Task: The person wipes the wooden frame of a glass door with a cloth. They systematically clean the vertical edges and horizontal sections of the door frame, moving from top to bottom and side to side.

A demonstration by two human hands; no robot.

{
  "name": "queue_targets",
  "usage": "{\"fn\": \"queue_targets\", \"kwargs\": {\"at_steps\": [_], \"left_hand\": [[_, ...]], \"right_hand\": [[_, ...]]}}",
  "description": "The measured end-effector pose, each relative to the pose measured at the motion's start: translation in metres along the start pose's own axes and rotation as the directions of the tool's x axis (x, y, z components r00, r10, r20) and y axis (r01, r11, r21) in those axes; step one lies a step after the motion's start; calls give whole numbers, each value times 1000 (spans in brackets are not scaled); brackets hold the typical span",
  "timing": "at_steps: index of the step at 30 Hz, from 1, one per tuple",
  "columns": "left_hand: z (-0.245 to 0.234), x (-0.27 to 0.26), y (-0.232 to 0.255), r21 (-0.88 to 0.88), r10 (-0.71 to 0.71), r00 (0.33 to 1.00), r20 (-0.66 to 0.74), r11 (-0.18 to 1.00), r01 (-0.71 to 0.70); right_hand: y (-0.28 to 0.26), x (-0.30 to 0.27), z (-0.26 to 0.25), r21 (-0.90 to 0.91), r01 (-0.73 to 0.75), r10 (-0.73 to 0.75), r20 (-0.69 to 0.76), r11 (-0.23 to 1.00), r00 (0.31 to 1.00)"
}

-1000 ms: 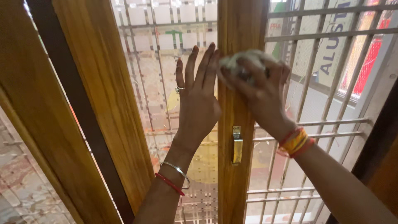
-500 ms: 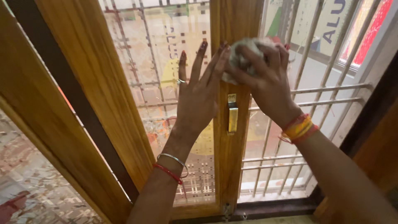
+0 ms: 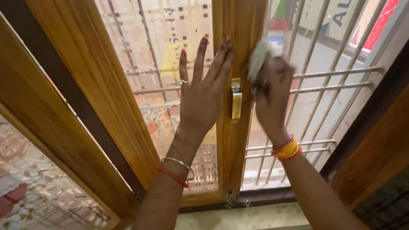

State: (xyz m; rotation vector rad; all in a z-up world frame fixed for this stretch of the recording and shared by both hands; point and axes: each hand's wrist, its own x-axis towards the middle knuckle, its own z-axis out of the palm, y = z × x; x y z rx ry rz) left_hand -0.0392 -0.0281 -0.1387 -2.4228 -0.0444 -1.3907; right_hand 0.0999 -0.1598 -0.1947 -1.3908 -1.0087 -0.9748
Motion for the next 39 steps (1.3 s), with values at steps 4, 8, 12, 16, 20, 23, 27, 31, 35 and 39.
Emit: {"fn": "queue_targets", "kwargs": {"at_steps": [4,8,12,16,20,23,27,31,35,39], "left_hand": [[7,-3,2,29,-8,1000,-13,1000,9],[16,-4,8,21,-33,998,-47,999,34],[19,-7,15,-34,-74,997,-18,997,74],[24,-15,17,84,-46,999,-28,995,48],[31,-33,22,180,-29,999,-21,983,32],[36,-49,26,266,-38,999,-14,963,40],[42,-67,31,227,-63,998,22,972,57],[52,-72,33,187,-71,997,26,980,65],[59,-75,33,150,-68,997,38,987,62],[62,-77,33,121,-79,997,23,990,76]], "right_hand": [[14,38,5,51,116,-114,-42,992,993],[26,10,13,-153,120,-124,-15,981,992],[29,-56,13,-378,27,-19,25,925,1000],[19,-103,2,-403,-13,60,105,915,993],[-6,-99,-17,-300,-39,68,89,953,994],[-15,-73,-16,-459,130,-100,88,879,991],[-9,-61,18,-561,66,-26,79,825,997],[1,-102,30,-533,47,-12,69,845,998],[0,-146,24,-555,40,31,119,831,992],[1,-129,24,-511,58,-11,94,858,996]]}}
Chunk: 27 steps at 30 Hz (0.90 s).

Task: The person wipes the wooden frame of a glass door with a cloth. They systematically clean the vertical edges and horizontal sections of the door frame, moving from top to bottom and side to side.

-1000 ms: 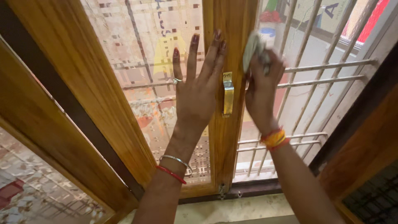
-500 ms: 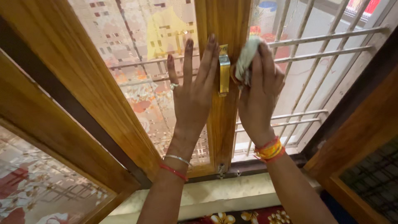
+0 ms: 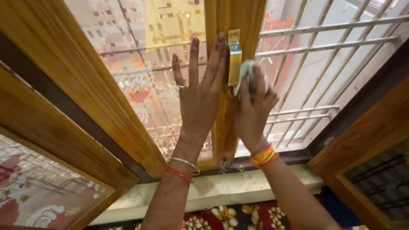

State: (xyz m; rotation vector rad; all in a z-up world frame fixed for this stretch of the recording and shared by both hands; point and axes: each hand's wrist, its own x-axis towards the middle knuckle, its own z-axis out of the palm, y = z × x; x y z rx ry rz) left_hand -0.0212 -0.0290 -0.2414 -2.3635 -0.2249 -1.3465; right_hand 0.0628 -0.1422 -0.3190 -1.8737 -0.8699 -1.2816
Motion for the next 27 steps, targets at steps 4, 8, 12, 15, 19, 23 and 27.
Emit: {"fn": "queue_targets", "kwargs": {"at_steps": [4,8,12,15,19,23,27], "left_hand": [[1,-1,-2,8,12,1000,-23,1000,-12],[1,1,-7,-29,26,999,-22,999,-27],[3,0,-6,-174,7,1000,-13,985,-9],[4,0,-4,-203,13,1000,5,979,-12],[4,5,-5,44,19,995,94,999,-23],[0,-1,-5,-28,18,996,85,999,-16],[3,1,-8,3,32,998,46,999,-32]], "right_hand": [[4,45,-5,16,-2,3,-46,1000,999],[4,44,-4,14,89,-86,-118,996,989],[3,-10,15,9,-33,33,-29,999,999],[6,-50,30,-47,-90,90,-3,995,996],[-8,-84,31,-113,-119,126,53,986,991],[-24,-68,7,-99,-173,186,138,980,973],[-26,-9,-1,37,-209,208,23,977,978]]}}
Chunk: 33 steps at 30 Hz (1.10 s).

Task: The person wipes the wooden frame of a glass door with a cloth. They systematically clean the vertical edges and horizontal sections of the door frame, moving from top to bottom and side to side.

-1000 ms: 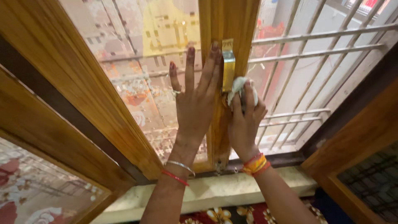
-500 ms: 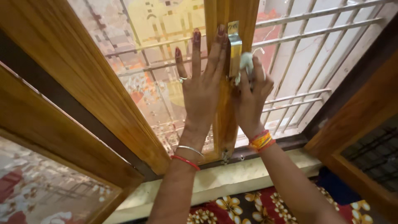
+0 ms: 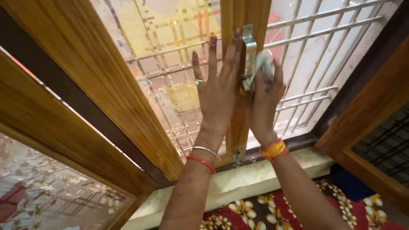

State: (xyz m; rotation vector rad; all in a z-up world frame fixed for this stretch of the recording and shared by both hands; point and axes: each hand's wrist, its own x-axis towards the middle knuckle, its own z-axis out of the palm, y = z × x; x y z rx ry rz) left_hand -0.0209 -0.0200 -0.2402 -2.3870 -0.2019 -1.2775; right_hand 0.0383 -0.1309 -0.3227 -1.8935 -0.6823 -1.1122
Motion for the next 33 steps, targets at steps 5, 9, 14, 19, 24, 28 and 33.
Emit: {"fn": "queue_targets", "kwargs": {"at_steps": [5,9,14,19,24,28,33], "left_hand": [[2,-1,-3,-92,20,1000,9,996,-19],[-5,0,-1,-60,7,1000,1,998,-7],[-11,2,1,12,6,1000,26,1000,-6],[-13,1,3,56,-3,1000,15,998,2],[-11,1,6,121,-24,999,32,992,20],[-3,0,11,-11,-36,997,-67,999,35],[3,4,15,205,-57,997,51,978,45]], "right_hand": [[5,4,15,-134,25,-31,-50,991,998],[18,-38,22,-188,73,-68,34,979,997],[22,-58,-6,-130,147,-121,188,981,975],[14,8,-27,1,106,-106,-14,994,994],[15,95,-33,100,222,-225,15,970,974],[19,76,-15,-17,265,-264,57,964,963],[41,21,-22,27,274,-272,230,961,934]]}}
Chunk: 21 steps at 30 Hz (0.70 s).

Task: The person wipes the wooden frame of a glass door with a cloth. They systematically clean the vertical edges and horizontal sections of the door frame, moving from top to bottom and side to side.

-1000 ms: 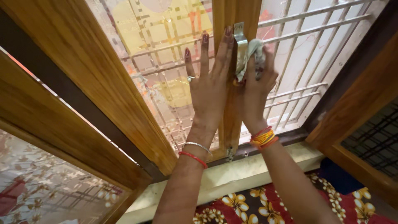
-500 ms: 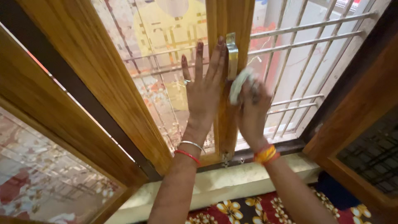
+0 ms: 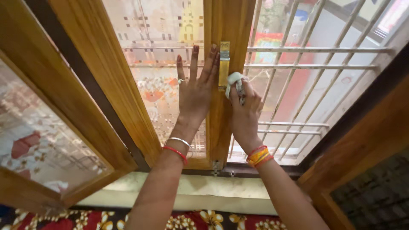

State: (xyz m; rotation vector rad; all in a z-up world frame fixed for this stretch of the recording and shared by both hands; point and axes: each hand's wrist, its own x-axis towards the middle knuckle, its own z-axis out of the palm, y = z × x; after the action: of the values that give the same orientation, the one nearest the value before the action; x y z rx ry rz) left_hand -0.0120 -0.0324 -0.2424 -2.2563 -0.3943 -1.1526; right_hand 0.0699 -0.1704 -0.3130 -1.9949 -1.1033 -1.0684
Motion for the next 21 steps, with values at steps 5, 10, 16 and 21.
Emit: {"fn": "queue_targets", "kwargs": {"at_steps": [5,10,16,21], "left_hand": [[0,-4,10,-105,-36,999,6,994,36],[2,0,12,29,-56,998,25,998,55],[6,-3,3,65,-2,1000,10,998,2],[7,-6,-7,-183,45,995,-90,981,-61]], "right_hand": [[18,7,-30,146,70,-80,63,987,995],[22,63,-51,129,99,-86,-102,987,991],[9,69,-18,7,50,-48,-151,999,987],[-25,-12,11,-11,-123,122,-75,992,990]]}}
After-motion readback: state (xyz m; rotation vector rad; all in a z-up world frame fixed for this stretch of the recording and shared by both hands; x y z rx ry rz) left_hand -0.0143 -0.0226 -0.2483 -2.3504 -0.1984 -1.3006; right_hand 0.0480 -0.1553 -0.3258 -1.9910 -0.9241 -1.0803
